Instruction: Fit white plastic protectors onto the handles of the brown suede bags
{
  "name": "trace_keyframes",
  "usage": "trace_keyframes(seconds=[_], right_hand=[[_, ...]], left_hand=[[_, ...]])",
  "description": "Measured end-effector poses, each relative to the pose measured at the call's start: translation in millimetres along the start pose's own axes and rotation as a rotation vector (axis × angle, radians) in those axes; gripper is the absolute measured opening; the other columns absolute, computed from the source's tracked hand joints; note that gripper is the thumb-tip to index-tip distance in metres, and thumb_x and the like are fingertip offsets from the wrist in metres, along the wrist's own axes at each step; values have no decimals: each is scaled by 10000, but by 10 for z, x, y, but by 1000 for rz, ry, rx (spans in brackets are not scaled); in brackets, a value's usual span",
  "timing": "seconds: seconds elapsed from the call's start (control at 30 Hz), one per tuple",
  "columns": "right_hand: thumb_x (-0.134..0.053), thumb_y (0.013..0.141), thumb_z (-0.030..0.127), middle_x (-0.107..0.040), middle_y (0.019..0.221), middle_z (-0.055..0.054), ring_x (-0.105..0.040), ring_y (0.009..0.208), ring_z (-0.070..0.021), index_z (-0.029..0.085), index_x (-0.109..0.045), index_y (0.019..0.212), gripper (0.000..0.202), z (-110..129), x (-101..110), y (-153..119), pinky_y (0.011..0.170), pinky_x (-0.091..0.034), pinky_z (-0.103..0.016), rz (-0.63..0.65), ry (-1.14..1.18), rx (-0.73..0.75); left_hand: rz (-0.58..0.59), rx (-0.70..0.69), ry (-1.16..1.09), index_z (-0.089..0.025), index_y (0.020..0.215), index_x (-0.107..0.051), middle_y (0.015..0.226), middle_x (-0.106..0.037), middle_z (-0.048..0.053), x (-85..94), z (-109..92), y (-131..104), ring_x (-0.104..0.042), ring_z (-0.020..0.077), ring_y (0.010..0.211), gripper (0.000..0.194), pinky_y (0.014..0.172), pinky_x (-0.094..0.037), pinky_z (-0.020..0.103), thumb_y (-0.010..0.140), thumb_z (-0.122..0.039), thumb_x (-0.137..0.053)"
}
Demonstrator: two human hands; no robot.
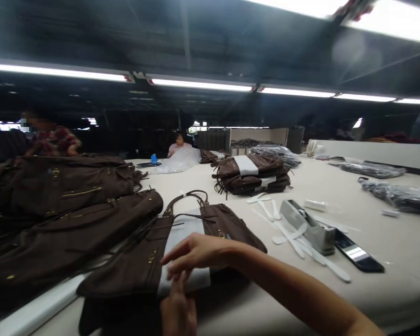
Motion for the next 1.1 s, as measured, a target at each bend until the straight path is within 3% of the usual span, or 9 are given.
trace_keyframes(seconds=[0.07, 0.17, 0.3, 0.37, 0.47, 0.67, 0.8, 0.97, 1.1], right_hand=[[-789, 685, 336, -716, 758, -32, -629, 650, -108, 120, -737, 1011, 395, -185, 284, -426, 610, -512, -206, -199, 9, 48], [-735, 734, 414, -732, 852, -55, -635, 721, -133, 152, -740, 1001, 374, -518, 807, -974, 655, -513, -234, -698, 17, 103], [-801, 644, 430, -728, 974, -95, -652, 873, -227, 162, -740, 975, 431, -993, 1238, -1465, 785, -536, -323, -1181, -13, -9], [-781, 677, 470, -708, 1087, -93, -636, 980, -256, 186, -733, 997, 430, -1150, 1292, -1552, 814, -534, -327, -1188, 0, -79], [-640, 794, 600, -715, 1080, -74, -642, 957, -230, 215, -722, 1023, 454, -1253, 1264, -1493, 722, -540, -282, -963, 118, -177], [-650, 839, 513, -748, 954, -80, -683, 767, -174, 175, -687, 1043, 397, -1249, 1141, -1161, 626, -546, -231, -688, 557, -271], [-712, 821, 257, -746, 807, -104, -689, 705, -177, 86, -701, 891, 185, -1012, 1129, -1116, 693, -571, -244, -766, 580, -179], [-646, 866, 270, -750, 872, -78, -689, 792, -166, 112, -724, 921, 184, -602, 1164, -1285, 738, -551, -225, -840, 414, 82], [-699, 796, 317, -739, 773, -60, -682, 749, -196, 120, -722, 862, 209, -914, 1043, -1488, 704, -546, -274, -989, 332, 29]], left_hand=[[8, 169, -144, -127, 1054, -666, 878, -727, 111, 112, 78, -56, -683, 273, 1002, 228, 861, -570, 362, 848, -174, -579], [64, 386, -490, -158, 1180, -629, 1097, -713, 91, 285, 114, -95, -657, 233, 1076, 316, 951, -540, 354, 871, -131, -572], [-14, 300, -625, -224, 1267, -602, 1209, -679, 61, 717, -59, 35, -649, 223, 1103, 346, 987, -531, 376, 943, -177, -487], [-39, 251, -625, -219, 1284, -596, 1207, -681, 69, 913, -186, 150, -640, 223, 1123, 355, 1002, -520, 385, 978, -205, -418], [-15, 262, -599, -198, 1295, -588, 1153, -705, 86, 1055, -325, 326, -643, 221, 1117, 359, 1005, -515, 398, 990, -222, -401], [-132, 282, -502, -159, 1195, -636, 912, -756, 51, 1007, -241, 533, -725, 169, 777, 322, 870, -594, 366, 905, -73, -527], [-208, 317, -422, -132, 1099, -665, 801, -742, 12, 961, -175, 562, -702, 112, 665, 351, 775, -607, 247, 858, 58, -495], [-115, 381, -296, -148, 1103, -669, 872, -742, 24, 917, -238, 516, -708, 123, 702, 309, 678, -608, 197, 919, -29, -451], [-17, 434, -185, -173, 1157, -655, 984, -736, 33, 980, -138, 482, -715, 143, 799, 323, 666, -604, 183, 907, -53, -487]])
Point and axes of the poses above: each hand's wrist, its own y-axis towards the middle knuckle, its own x-axis out of the back of the hand, z = x × y, the point moved 2 cm from there along y, towards the middle knuckle
